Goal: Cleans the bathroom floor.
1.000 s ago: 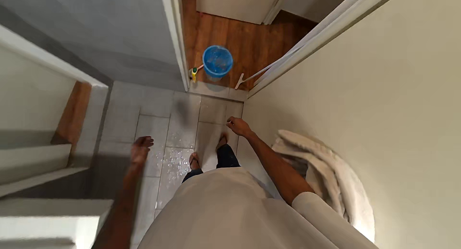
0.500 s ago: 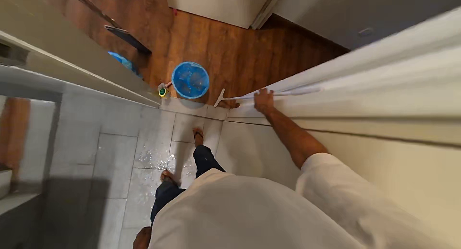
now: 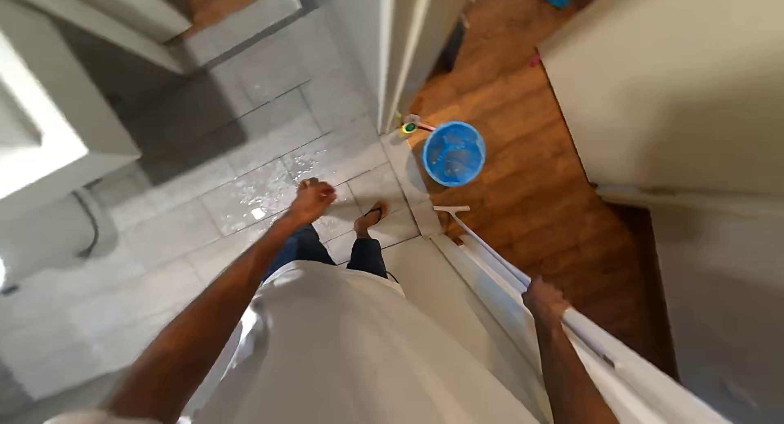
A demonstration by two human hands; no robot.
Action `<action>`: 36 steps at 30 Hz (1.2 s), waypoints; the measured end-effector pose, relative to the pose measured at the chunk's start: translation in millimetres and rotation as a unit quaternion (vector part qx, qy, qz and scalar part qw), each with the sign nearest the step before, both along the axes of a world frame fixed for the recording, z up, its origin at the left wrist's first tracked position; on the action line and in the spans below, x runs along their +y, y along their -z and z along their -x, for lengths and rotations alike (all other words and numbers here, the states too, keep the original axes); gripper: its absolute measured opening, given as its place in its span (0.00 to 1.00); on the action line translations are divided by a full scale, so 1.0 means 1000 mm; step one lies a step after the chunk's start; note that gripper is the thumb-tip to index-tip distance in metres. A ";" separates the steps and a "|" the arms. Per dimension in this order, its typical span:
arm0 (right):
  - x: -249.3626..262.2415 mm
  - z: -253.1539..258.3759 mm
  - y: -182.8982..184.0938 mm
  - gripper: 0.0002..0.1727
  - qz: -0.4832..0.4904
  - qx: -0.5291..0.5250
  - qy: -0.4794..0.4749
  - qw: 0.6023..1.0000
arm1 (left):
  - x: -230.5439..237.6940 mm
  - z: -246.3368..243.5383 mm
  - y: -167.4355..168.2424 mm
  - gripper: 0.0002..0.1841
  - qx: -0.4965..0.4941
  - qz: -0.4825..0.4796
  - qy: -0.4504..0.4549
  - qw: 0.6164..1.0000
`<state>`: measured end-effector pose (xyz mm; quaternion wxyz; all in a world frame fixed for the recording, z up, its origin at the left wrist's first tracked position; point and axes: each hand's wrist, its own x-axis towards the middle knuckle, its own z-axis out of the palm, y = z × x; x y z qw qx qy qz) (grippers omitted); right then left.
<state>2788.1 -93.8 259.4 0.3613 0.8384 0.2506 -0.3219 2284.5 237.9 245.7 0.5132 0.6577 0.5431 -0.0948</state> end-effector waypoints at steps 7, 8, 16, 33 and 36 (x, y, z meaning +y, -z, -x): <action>0.128 0.028 -0.049 0.20 0.062 0.122 -0.136 0.981 | -0.035 0.004 -0.005 0.16 -0.017 0.047 -0.018 0.999; 0.147 0.040 -0.052 0.18 0.051 0.157 -0.136 0.977 | -0.039 0.020 0.008 0.16 -0.013 0.051 -0.009 0.999; 0.265 0.177 -0.004 0.23 -0.068 0.344 -0.047 0.935 | -0.072 0.189 0.052 0.16 0.019 0.037 -0.229 0.973; 0.378 0.450 0.085 0.28 -0.118 0.281 0.035 0.952 | -0.015 0.483 0.074 0.19 0.096 0.149 -0.381 0.908; 0.385 0.455 0.070 0.33 -0.192 0.301 0.065 0.932 | 0.024 0.472 0.077 0.18 0.080 0.145 -0.396 0.903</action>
